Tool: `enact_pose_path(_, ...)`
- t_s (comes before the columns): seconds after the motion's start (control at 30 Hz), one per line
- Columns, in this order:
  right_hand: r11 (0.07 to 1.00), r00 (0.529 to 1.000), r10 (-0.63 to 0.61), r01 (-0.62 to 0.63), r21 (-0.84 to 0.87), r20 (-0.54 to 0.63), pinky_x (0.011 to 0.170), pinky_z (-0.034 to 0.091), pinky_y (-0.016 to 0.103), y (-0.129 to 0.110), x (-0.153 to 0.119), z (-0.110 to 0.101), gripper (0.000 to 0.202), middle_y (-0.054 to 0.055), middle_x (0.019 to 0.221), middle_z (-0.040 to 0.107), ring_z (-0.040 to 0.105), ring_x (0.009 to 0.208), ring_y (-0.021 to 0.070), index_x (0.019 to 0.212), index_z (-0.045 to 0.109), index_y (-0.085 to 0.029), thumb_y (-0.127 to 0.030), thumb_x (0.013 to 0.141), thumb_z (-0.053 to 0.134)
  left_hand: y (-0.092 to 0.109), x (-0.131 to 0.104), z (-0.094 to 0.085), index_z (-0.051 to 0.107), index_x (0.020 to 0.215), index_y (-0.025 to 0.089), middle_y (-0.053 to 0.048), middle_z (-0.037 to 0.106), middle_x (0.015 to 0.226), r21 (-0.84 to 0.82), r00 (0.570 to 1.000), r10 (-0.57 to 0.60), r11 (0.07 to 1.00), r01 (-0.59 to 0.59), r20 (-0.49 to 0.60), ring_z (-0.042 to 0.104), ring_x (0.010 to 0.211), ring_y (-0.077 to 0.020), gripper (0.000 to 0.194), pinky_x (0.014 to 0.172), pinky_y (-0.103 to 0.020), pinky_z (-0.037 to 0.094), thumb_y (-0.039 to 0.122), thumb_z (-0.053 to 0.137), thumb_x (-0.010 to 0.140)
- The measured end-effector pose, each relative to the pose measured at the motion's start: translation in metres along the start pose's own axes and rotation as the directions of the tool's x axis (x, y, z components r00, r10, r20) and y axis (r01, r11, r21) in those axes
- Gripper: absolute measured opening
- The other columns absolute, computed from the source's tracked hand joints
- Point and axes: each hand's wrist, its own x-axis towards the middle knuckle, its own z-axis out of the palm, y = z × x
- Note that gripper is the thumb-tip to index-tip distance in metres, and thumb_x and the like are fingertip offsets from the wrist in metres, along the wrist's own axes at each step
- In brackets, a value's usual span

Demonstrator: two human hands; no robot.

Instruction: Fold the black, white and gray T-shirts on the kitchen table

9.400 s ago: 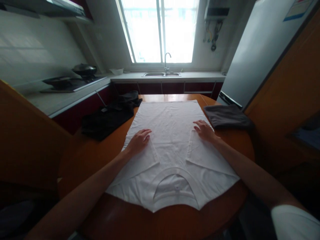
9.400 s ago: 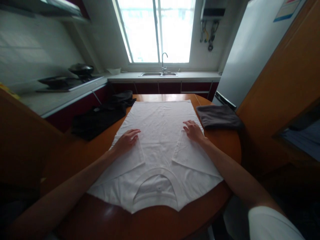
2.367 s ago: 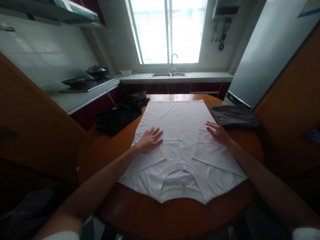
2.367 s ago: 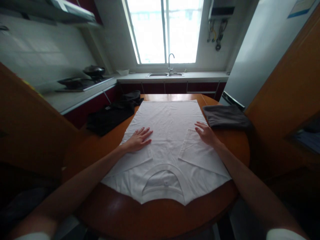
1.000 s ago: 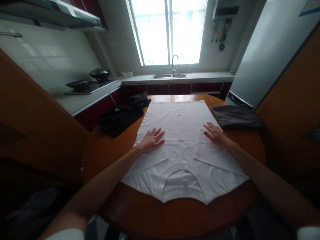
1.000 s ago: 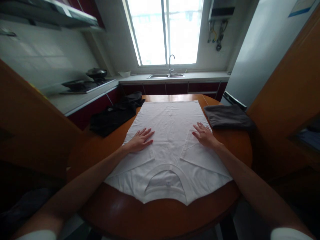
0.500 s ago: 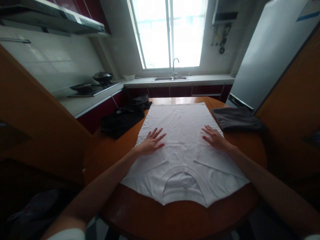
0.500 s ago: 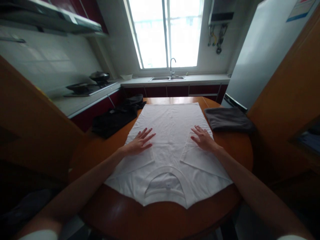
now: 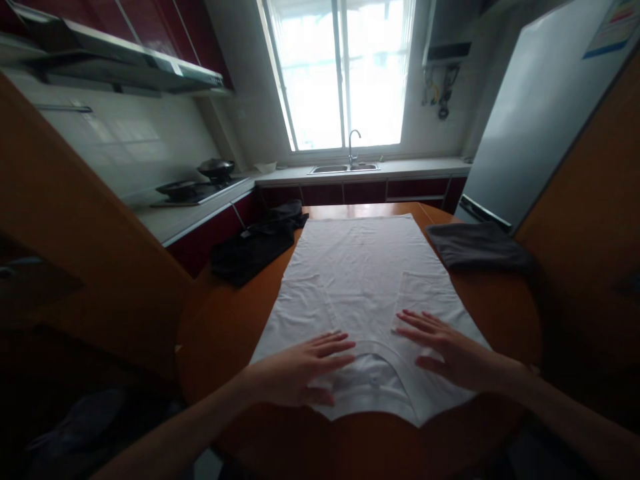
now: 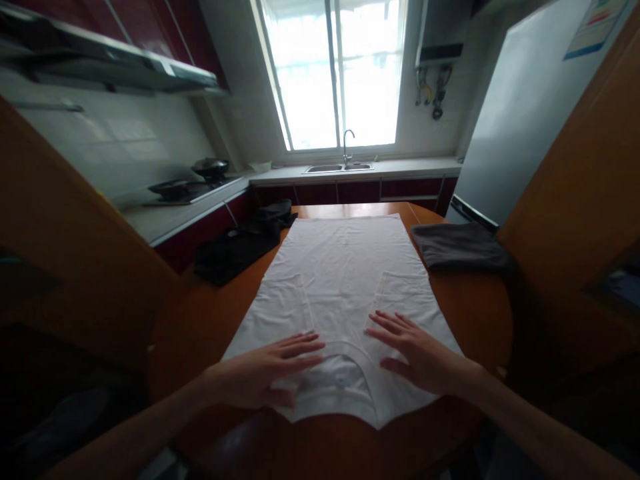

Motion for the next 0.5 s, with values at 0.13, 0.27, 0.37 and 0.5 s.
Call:
enact_pose_path(0.13, 0.999, 0.995, -0.01, 0.005, 0.048, 0.094, 0.126, 0.015, 0.054, -0.024, -0.023, 0.017, 0.064, 0.007, 0.167, 0.027, 0.02, 0.155, 0.028, 0.157, 0.037, -0.033, -0.043, 0.098, 0.059, 0.009, -0.013, 0.029, 0.023, 0.163, 0.028, -0.007, 0.023, 0.168, 0.068, 0.999, -0.024, 0.997, 0.022, 0.025, 0.016, 0.155, -0.0325, 0.082, 0.127, -0.051, 0.015, 0.056, 0.061, 0.095)
enact_pose_path(0.27, 1.0, 0.994, -0.016, 0.014, 0.021, 0.105, 0.126, 0.016, 0.057, -0.038, -0.033, 0.026, 0.071, 0.008, 0.166, 0.028, 0.021, 0.154, 0.0291, 0.159, 0.033, -0.034, -0.039, 0.095, 0.064, 0.015, -0.017, 0.037, 0.021, 0.163, 0.027, -0.009, 0.025, 0.167, 0.16, 1.0, -0.018, 0.987, 0.019, -0.004, 0.02, 0.155, -0.0322, 0.082, 0.127, -0.051, 0.018, 0.055, 0.059, 0.096)
enact_pose_path(0.37, 1.0, 0.996, -0.029, 0.029, 0.001, 0.09, 0.125, 0.019, 0.058, -0.042, -0.037, 0.029, 0.079, 0.007, 0.166, 0.03, 0.025, 0.153, 0.0303, 0.159, 0.032, -0.035, -0.038, 0.09, 0.07, 0.018, -0.014, 0.037, 0.03, 0.161, 0.027, -0.011, 0.038, 0.162, 0.241, 0.997, 0.017, 0.971, 0.0, -0.069, 0.031, 0.151, -0.0325, 0.078, 0.124, -0.049, 0.027, 0.052, 0.063, 0.095)
enact_pose_path(0.5, 0.995, 0.997, -0.071, 0.072, -0.075, 0.013, 0.124, 0.026, 0.054, -0.038, -0.041, 0.031, 0.078, 0.01, 0.162, 0.037, 0.034, 0.15, 0.0301, 0.157, 0.037, -0.032, -0.034, 0.088, 0.073, 0.019, -0.011, 0.04, 0.046, 0.152, 0.02, -0.014, 0.062, 0.138, 0.355, 0.987, 0.082, 0.934, -0.027, -0.14, 0.053, 0.133, -0.0322, 0.072, 0.112, -0.045, 0.045, 0.049, 0.071, 0.09)
